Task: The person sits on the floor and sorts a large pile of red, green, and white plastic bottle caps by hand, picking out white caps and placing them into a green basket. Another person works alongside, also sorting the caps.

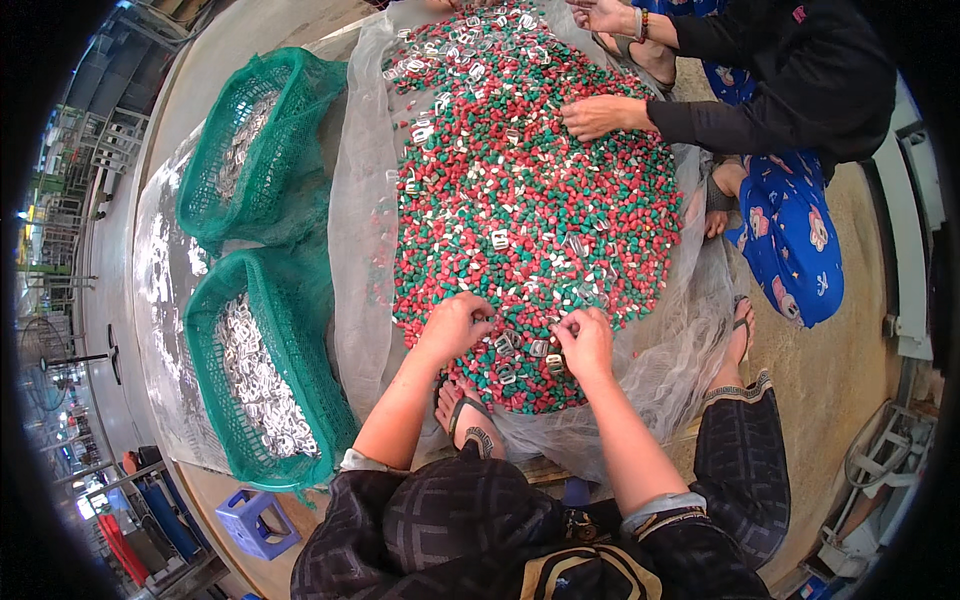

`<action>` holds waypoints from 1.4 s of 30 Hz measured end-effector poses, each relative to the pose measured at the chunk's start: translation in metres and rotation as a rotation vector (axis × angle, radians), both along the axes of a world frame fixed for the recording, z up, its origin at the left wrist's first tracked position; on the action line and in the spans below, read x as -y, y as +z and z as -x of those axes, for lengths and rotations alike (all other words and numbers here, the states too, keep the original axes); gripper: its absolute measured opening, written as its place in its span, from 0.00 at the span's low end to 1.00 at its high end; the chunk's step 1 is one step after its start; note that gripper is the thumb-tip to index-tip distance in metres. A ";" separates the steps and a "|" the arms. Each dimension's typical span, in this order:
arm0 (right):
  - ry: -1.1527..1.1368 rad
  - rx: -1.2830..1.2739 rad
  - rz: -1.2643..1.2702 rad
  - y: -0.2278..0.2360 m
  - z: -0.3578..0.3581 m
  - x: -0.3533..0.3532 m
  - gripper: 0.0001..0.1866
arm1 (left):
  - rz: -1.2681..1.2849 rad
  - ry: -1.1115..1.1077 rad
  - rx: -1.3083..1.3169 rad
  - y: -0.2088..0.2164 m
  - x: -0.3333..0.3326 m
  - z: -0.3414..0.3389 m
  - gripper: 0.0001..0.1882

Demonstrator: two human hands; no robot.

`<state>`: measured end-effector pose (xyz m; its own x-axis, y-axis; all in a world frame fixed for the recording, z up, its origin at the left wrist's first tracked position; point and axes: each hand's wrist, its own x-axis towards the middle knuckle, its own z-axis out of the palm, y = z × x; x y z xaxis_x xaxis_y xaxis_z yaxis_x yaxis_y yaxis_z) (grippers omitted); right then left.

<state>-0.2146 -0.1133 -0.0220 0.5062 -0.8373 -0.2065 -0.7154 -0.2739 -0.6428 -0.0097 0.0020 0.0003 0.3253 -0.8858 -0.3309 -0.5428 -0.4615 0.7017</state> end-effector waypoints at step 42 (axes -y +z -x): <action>0.353 -0.294 -0.213 0.041 0.011 -0.003 0.18 | 0.254 0.220 -0.698 -0.012 -0.024 0.035 0.07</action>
